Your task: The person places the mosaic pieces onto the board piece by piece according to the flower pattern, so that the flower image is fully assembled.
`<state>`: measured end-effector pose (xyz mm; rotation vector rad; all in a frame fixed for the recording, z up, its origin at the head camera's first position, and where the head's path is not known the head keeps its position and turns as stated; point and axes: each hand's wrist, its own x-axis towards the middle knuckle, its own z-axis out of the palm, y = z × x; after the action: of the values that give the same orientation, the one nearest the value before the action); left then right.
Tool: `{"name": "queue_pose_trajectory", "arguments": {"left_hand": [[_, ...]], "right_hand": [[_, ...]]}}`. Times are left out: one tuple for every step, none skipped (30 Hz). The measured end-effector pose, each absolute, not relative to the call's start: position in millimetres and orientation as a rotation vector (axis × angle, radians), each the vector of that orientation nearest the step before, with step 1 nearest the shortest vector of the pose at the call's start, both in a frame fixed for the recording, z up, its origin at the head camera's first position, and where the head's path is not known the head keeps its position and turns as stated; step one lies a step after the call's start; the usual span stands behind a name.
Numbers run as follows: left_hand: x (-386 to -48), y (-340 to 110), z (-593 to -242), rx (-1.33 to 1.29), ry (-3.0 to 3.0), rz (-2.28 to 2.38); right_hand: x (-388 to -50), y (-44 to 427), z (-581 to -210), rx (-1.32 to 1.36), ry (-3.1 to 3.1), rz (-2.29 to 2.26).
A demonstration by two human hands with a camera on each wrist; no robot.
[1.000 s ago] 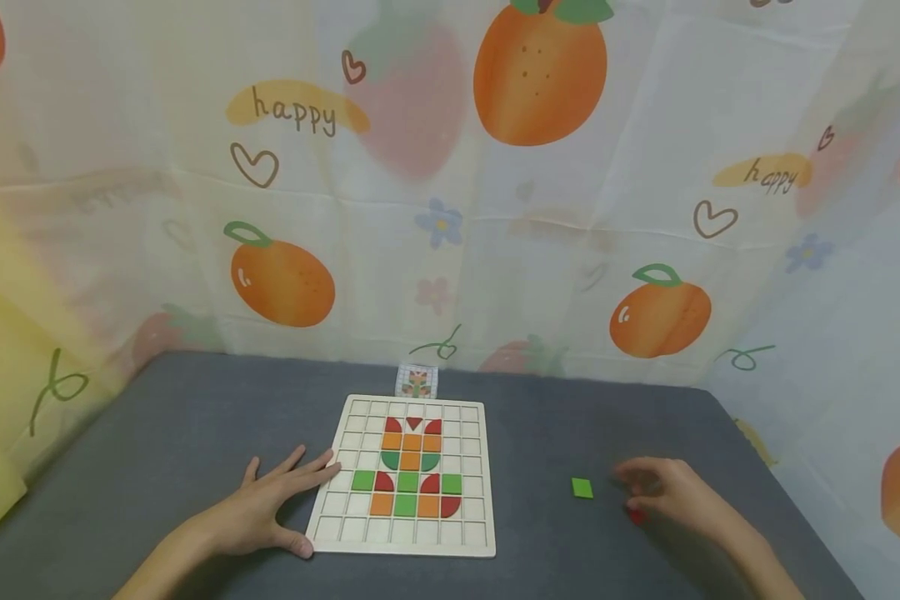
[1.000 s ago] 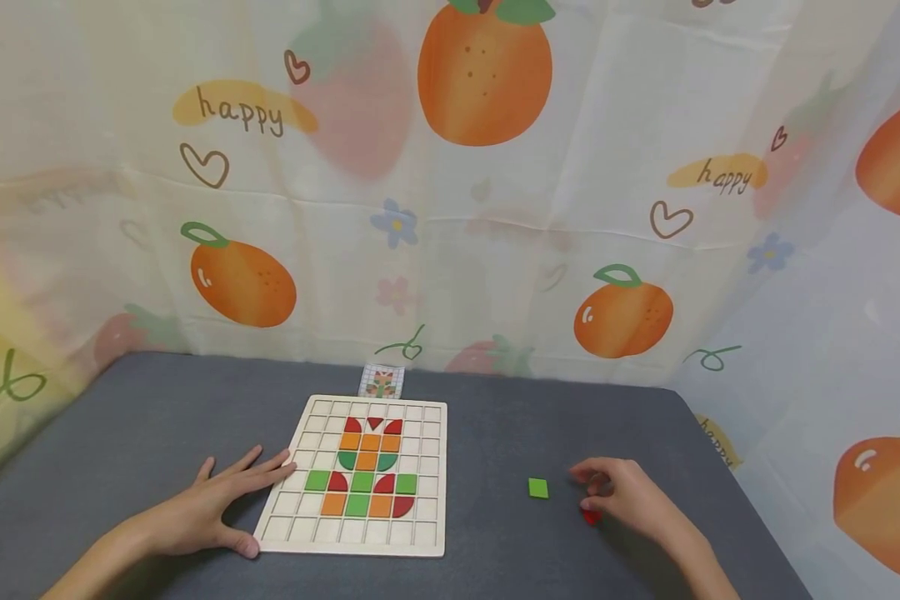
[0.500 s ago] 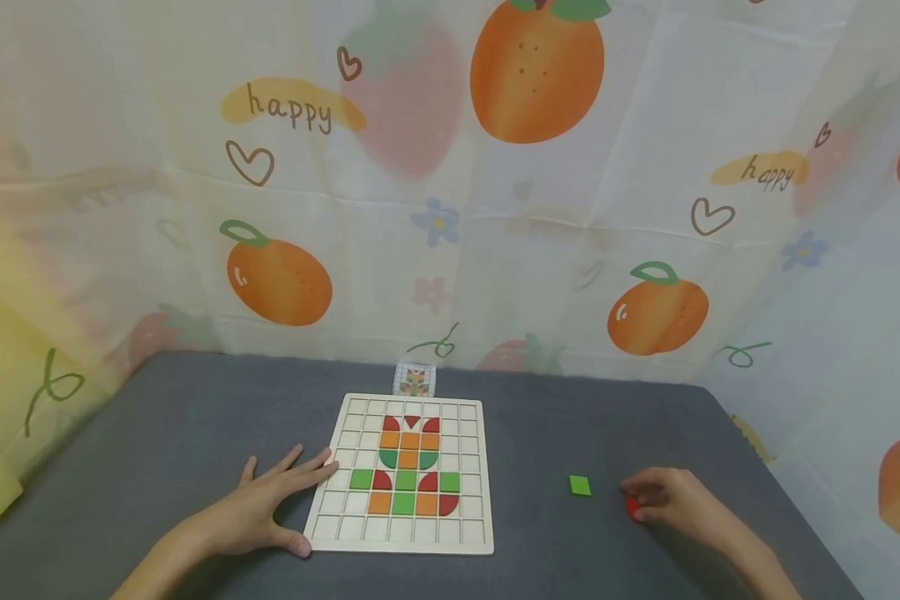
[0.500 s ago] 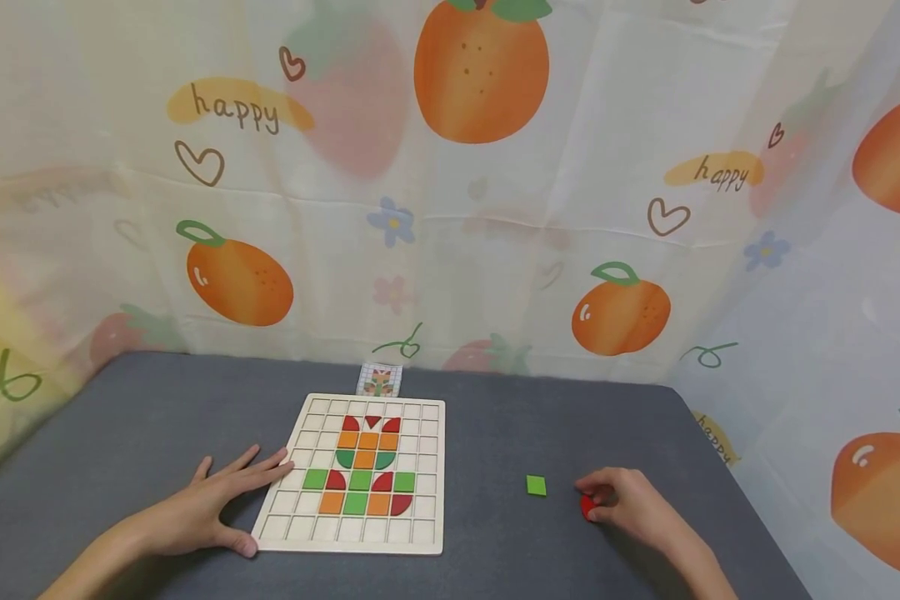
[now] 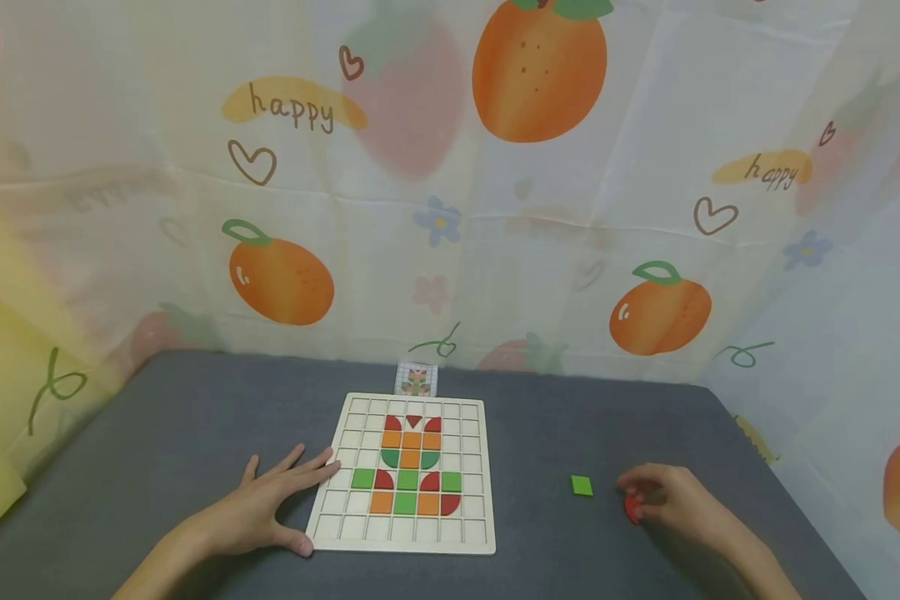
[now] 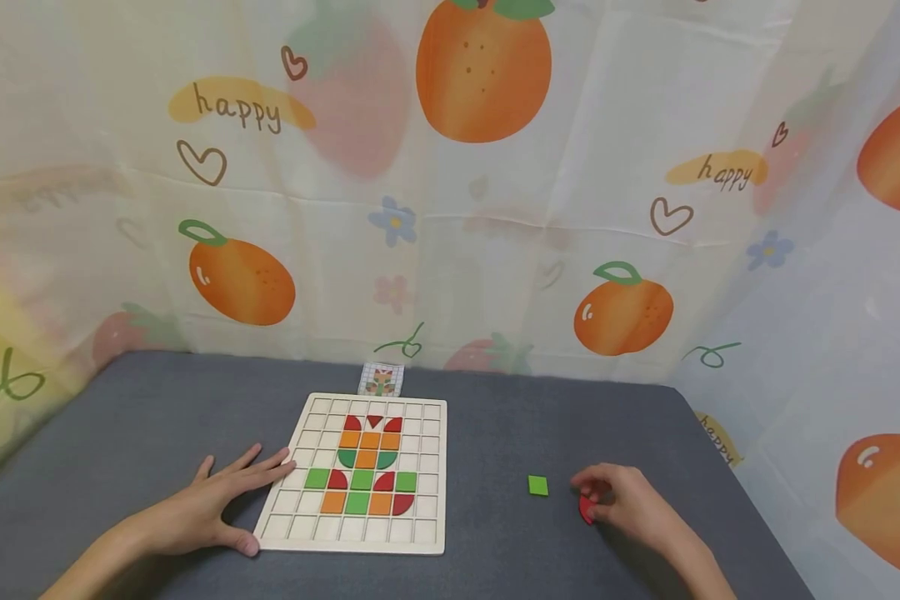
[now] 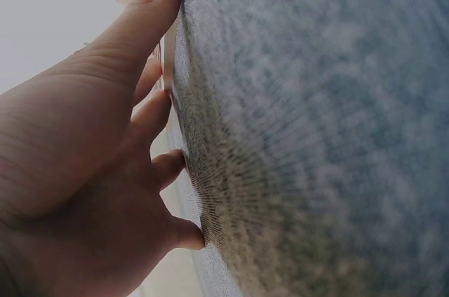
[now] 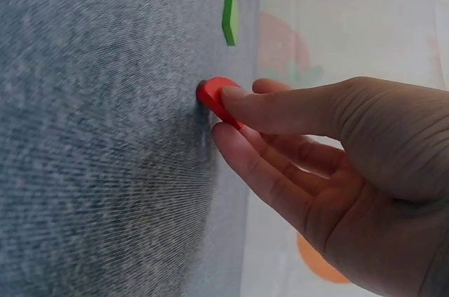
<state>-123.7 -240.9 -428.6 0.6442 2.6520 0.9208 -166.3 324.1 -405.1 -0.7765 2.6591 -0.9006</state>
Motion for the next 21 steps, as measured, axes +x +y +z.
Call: {"name": "queue_pose_trajectory", "arguments": {"left_hand": [[-123.7, -240.8, -428.5, 0.643, 2.652, 0.92], [-123.8, -240.7, -428.3, 0.641, 2.652, 0.919], [-123.8, -240.6, -428.2, 0.639, 2.65, 0.918], [-123.9, -240.6, -428.1, 0.637, 2.651, 0.915], [-124.0, -240.5, -428.0, 0.635, 2.65, 0.913], [-124.1, -240.4, -428.0, 0.634, 2.65, 0.911], [-124.1, -240.4, -427.9, 0.634, 2.649, 0.912], [-124.2, -240.3, -427.8, 0.633, 2.648, 0.911], [-124.2, -240.3, -427.6, 0.631, 2.647, 0.911], [-124.1, -240.2, -427.5, 0.628, 2.645, 0.91], [-124.1, -240.2, -427.5, 0.626, 2.645, 0.909], [-124.1, -240.2, -427.4, 0.625, 2.644, 0.909], [-124.1, -240.3, -427.4, 0.623, 2.644, 0.908], [-124.2, -240.4, -427.5, 0.621, 2.644, 0.907], [-124.4, -240.4, -427.6, 0.621, 2.645, 0.904], [-124.6, -240.4, -427.8, 0.622, 2.646, 0.902], [-124.8, -240.5, -428.1, 0.622, 2.647, 0.901], [-124.9, -240.3, -428.3, 0.619, 2.646, 0.898], [-125.1, -240.3, -428.3, 0.615, 2.646, 0.895], [-125.3, -240.3, -428.3, 0.611, 2.646, 0.893], [-125.4, -240.1, -428.2, 0.602, 2.646, 0.889]], "right_hand": [[-166.4, 323.3, -404.8, -0.781, 2.66, -0.905], [-166.5, 322.4, -404.5, -0.789, 2.662, -0.907], [-166.5, 321.5, -404.0, -0.794, 2.658, -0.911], [-166.5, 320.5, -403.5, -0.797, 2.653, -0.915], [-166.7, 319.5, -402.9, -0.8, 2.648, -0.918], [-166.6, 318.2, -402.0, -0.802, 2.641, -0.919], [-166.6, 316.7, -401.0, -0.812, 2.642, -0.92], [-166.7, 315.0, -400.0, -0.82, 2.648, -0.918], [-166.8, 313.0, -398.8, -0.827, 2.654, -0.916], [-167.1, 310.7, -397.7, -0.837, 2.659, -0.914], [-167.6, 308.0, -396.6, -0.845, 2.664, -0.914], [-168.0, 305.1, -395.3, -0.853, 2.667, -0.915], [-168.5, 301.8, -394.1, -0.858, 2.664, -0.922], [-169.2, 298.5, -392.9, -0.859, 2.659, -0.929], [-169.9, 295.1, -391.9, -0.866, 2.65, -0.935], [-170.7, 291.5, -391.1, -0.869, 2.641, -0.941], [-171.6, 287.9, -390.3, -0.872, 2.634, -0.948], [-172.4, 284.4, -389.8, -0.878, 2.629, -0.951], [-173.5, 280.9, -389.5, -0.884, 2.624, -0.956], [-174.6, 277.5, -389.3, -0.896, 2.624, -0.958], [-175.7, 274.0, -389.5, -0.912, 2.626, -0.961]]}}
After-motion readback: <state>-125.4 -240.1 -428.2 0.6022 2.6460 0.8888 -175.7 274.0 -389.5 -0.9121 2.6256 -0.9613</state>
